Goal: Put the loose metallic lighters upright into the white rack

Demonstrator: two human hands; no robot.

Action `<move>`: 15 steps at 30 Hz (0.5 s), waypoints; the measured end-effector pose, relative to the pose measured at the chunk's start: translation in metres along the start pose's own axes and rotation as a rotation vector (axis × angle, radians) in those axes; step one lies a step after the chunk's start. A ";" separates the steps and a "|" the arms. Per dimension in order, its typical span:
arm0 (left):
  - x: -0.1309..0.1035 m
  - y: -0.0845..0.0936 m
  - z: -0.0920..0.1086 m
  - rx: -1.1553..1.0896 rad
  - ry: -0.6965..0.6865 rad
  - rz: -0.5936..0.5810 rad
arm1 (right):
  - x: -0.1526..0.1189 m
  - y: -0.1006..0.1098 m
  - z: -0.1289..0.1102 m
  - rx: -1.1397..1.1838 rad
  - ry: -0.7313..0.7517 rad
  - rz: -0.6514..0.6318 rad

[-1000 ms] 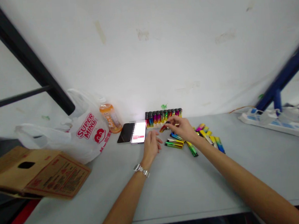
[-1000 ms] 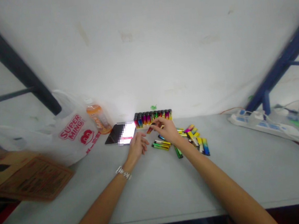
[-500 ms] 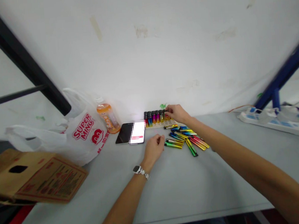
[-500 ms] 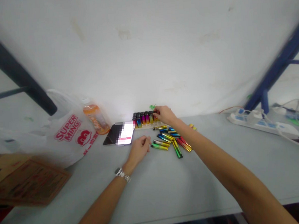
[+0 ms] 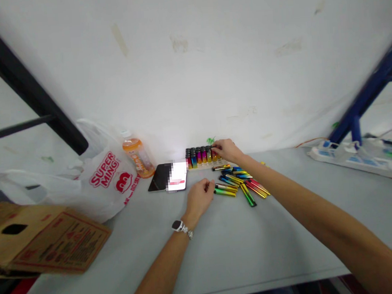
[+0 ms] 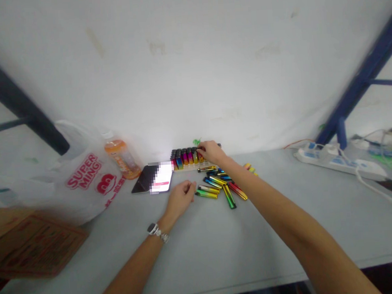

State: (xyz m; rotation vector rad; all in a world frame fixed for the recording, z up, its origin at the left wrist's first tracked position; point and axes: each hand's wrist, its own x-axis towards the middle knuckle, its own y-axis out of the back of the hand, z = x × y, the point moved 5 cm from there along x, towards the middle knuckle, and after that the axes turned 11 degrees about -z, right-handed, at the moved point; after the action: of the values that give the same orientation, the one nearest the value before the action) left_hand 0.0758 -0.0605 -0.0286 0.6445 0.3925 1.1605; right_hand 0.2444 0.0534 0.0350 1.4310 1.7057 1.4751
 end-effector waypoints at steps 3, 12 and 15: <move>-0.001 0.000 0.001 -0.004 0.019 -0.005 | 0.001 0.000 0.002 0.009 0.017 -0.001; 0.000 0.001 0.002 0.011 0.012 0.001 | -0.001 -0.001 -0.001 -0.007 0.078 -0.015; 0.000 0.001 0.002 0.023 0.013 0.000 | -0.002 -0.002 -0.001 -0.011 0.091 -0.027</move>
State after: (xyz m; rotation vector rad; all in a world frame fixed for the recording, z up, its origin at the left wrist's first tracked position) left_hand 0.0766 -0.0612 -0.0262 0.6570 0.4174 1.1625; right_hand 0.2431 0.0515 0.0330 1.3493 1.7613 1.5538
